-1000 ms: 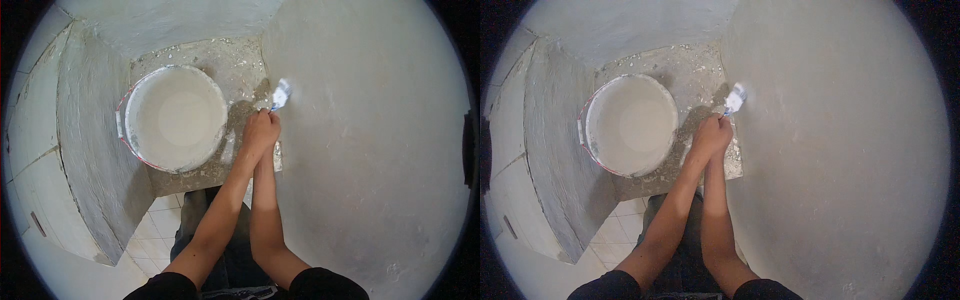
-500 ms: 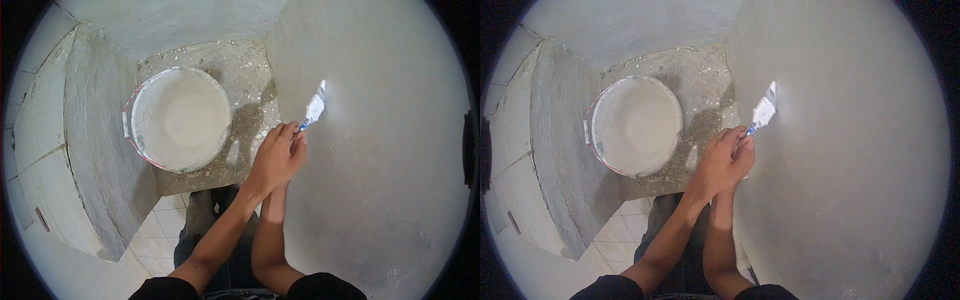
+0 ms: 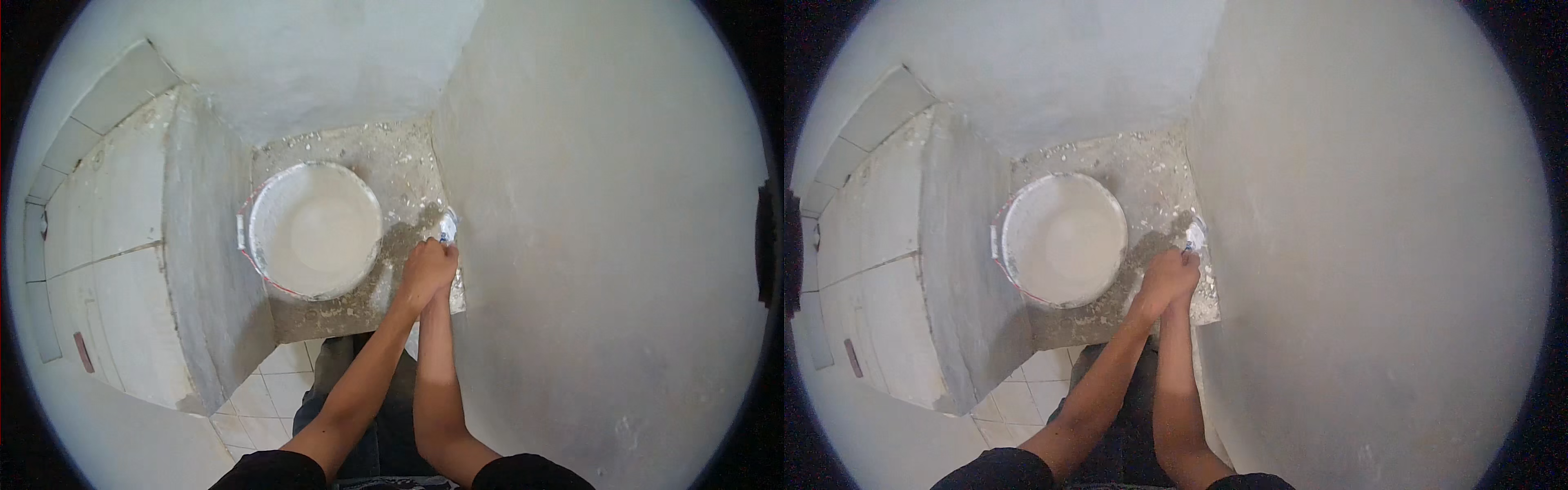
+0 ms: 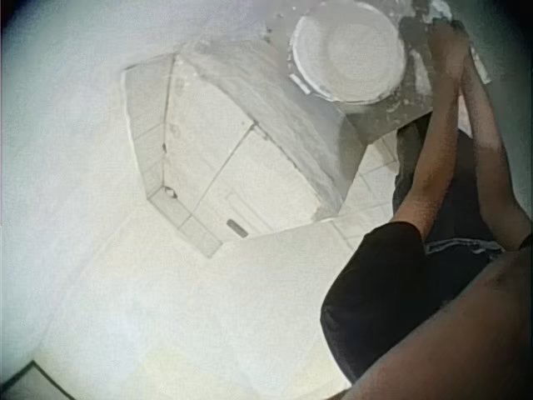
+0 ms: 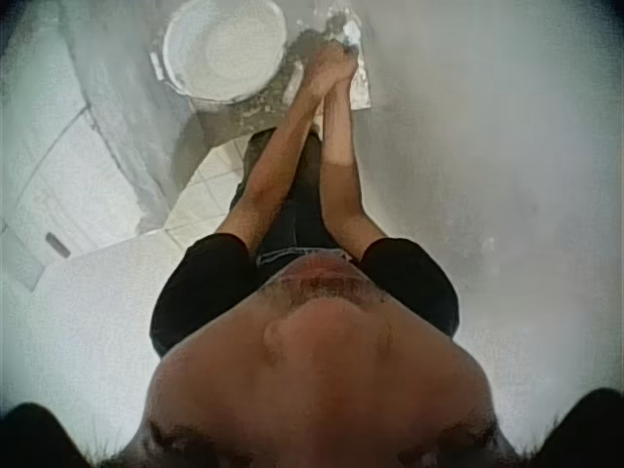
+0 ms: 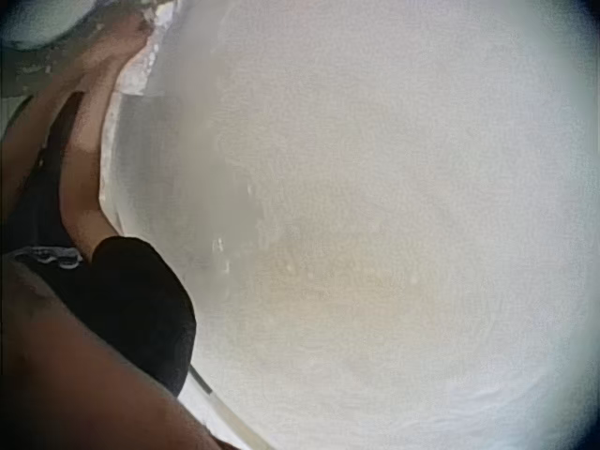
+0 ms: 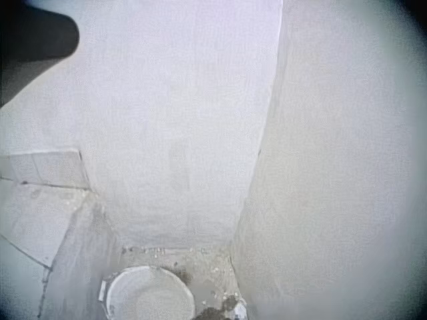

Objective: The person repeatedly dips a brush into a bucket of white paint and applies the paint onto the wall.

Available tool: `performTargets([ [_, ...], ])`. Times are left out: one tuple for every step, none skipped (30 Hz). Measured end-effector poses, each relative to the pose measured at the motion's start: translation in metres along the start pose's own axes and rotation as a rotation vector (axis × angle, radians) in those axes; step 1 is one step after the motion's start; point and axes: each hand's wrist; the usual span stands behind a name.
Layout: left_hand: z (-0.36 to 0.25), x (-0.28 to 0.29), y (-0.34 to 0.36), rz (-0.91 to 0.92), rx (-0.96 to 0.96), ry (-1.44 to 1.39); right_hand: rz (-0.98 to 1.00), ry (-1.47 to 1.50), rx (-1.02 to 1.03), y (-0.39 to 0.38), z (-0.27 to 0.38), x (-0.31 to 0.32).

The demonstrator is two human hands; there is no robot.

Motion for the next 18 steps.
performTargets([
  [-0.013, 0.003, -0.013, -0.012, -0.015, -0.060, 0.007, -0.009, 0.022, 0.006, 0.011, 0.002],
  [-0.027, 0.007, -0.026, -0.011, -0.041, -0.066, 0.013, -0.018, 0.045, 0.013, 0.023, 0.005],
  [-0.028, 0.022, -0.040, -0.076, -0.097, -0.254, 0.039, 0.006, 0.038, 0.014, 0.029, -0.024],
  [-0.029, 0.035, -0.054, -0.139, -0.158, -0.442, 0.063, 0.030, 0.034, 0.003, 0.044, -0.045],
  [-0.023, 0.059, -0.066, -0.197, -0.161, -0.424, -0.021, -0.215, -0.007, -0.018, 0.086, -0.107],
  [-0.025, 0.078, -0.082, -0.206, -0.146, -0.576, -0.116, -0.475, -0.022, -0.033, 0.123, -0.149],
  [-0.031, 0.087, -0.098, -0.180, -0.137, -0.737, -0.105, -0.472, -0.001, -0.041, 0.138, -0.163],
  [-0.029, 0.098, -0.109, -0.195, -0.151, -0.736, -0.085, -0.451, 0.012, -0.047, 0.143, -0.177],
  [-0.024, 0.110, -0.119, -0.210, -0.188, -0.718, -0.062, -0.431, 0.023, -0.054, 0.148, -0.191],
  [-0.022, 0.123, -0.129, -0.229, -0.226, -0.704, -0.039, -0.426, 0.031, -0.061, 0.157, -0.202],
  [-0.021, 0.135, -0.136, -0.254, -0.233, -0.706, 0.014, -0.440, -0.052, -0.068, 0.162, -0.213],
  [-0.018, 0.147, -0.143, -0.218, -0.203, -0.770, 0.068, -0.458, -0.137, -0.073, 0.165, -0.223],
  [-0.011, 0.156, -0.154, -0.188, -0.162, -0.834, 0.049, -0.460, -0.186, -0.080, 0.165, -0.234],
  [-0.009, 0.164, -0.161, -0.208, -0.162, -0.841, 0.069, -0.462, -0.190, -0.084, 0.163, -0.239],
  [-0.006, 0.171, -0.165, -0.162, -0.096, -0.929, 0.110, -0.495, -0.182, -0.087, 0.159, -0.241],
  [-0.002, 0.176, -0.168, -0.114, -0.029, -1.018, 0.150, -0.527, -0.175, -0.090, 0.153, -0.242],
  [0.005, 0.180, -0.169, -0.131, -0.025, -1.029, 0.166, -0.532, -0.184, -0.092, 0.147, -0.245],
  [0.012, 0.183, -0.170, -0.087, 0.022, -1.066, 0.170, -0.518, -0.244, -0.095, 0.140, -0.246],
])
Point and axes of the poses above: each hand's wrist, its own y-axis towards the middle knuckle, its own x-axis out of the back of the hand, z = x × y, and after that the axes turned 3 degrees about x, right-handed
